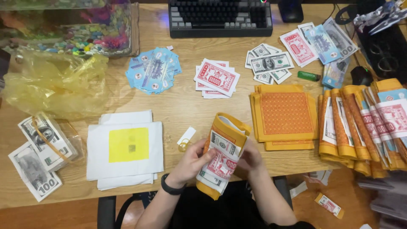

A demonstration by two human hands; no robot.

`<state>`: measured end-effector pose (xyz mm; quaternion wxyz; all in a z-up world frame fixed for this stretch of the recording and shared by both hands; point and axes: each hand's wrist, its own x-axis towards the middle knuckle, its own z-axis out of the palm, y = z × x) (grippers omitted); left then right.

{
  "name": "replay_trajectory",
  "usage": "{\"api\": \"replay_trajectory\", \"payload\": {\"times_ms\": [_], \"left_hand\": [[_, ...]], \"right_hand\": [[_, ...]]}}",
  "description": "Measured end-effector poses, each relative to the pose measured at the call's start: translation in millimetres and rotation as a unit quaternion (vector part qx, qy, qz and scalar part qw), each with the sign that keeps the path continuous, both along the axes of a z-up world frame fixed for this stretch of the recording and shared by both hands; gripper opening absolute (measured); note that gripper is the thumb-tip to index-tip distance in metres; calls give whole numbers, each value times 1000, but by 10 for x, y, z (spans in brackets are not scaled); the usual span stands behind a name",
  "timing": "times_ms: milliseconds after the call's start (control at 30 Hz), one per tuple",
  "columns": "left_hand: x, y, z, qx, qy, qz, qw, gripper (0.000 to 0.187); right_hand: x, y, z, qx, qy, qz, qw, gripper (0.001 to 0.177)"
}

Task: Folding and bundling joss paper and fake currency with rubber bands

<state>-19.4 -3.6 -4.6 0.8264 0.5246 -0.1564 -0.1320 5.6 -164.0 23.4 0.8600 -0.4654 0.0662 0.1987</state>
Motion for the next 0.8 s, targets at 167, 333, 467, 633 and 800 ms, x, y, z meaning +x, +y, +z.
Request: {"api": "replay_trajectory", "payload": {"times_ms": [167, 333, 467, 633, 800], "left_hand": [[-25, 19, 1, 19, 34, 68, 997, 30], [51, 34, 158, 79, 7, 148, 986, 27], [12, 24, 364, 176, -67, 173, 967, 25], [83, 26, 320, 217, -146, 256, 931, 38], [55, -26, 716, 299, -267, 351, 846, 19]], "right_hand": [[46, -547, -685, 79, -202, 9, 976, 73], [54, -312, -205, -144, -297, -67, 942, 88], [81, -151, -159, -180, -290, -109, 934, 95], [150, -136, -41, -205, -348, -155, 902, 89], [202, -78, 179, -435, -462, -173, 753, 76]]}}
